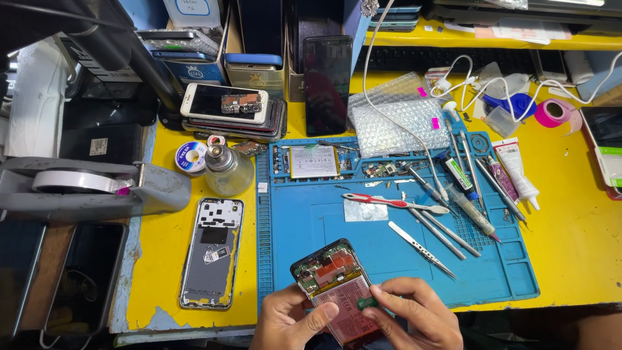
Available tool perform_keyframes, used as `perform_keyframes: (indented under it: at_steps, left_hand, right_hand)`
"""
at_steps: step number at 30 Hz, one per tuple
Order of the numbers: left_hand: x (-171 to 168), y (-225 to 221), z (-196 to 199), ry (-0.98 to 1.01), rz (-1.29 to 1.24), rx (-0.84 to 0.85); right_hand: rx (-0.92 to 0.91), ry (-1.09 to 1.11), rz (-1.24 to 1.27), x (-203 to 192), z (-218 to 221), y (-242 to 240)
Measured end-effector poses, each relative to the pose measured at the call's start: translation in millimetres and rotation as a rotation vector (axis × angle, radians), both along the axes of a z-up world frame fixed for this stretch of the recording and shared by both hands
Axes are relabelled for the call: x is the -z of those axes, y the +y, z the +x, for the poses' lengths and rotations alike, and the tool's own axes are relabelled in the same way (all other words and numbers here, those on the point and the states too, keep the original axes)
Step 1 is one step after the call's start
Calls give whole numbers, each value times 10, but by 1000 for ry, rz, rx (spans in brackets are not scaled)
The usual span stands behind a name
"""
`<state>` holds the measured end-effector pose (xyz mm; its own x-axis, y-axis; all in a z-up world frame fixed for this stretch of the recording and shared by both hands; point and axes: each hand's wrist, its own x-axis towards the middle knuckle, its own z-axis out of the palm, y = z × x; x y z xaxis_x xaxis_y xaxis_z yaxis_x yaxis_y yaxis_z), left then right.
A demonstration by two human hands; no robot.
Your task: Preparing a new mobile phone screen by applying adhesive and fitting it into the phone's internal frame.
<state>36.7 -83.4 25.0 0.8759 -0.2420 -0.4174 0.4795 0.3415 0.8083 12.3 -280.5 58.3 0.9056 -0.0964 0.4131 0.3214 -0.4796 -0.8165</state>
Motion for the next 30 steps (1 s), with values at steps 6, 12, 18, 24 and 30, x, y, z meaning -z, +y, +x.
perform_keyframes:
  at_steps: [6, 12, 18, 24, 30]
  left_hand:
    - [-71, 15, -14, -94, -1, 44]
    - [-106, 35, -20, 65, 65, 55]
    - [-172, 38, 1, -122, -46, 48]
    - [-404, 18, 27, -158, -24, 164]
    - [-522, 14, 100, -509, 196, 235]
  right_hand:
    - [24, 1, -9, 9, -54, 2]
    - [45, 48, 4, -13, -75, 30]
    - [48, -24, 37, 13, -34, 15]
    - [-248, 423, 617, -82, 166, -159]
    - [-336, 606, 706, -85, 174, -118]
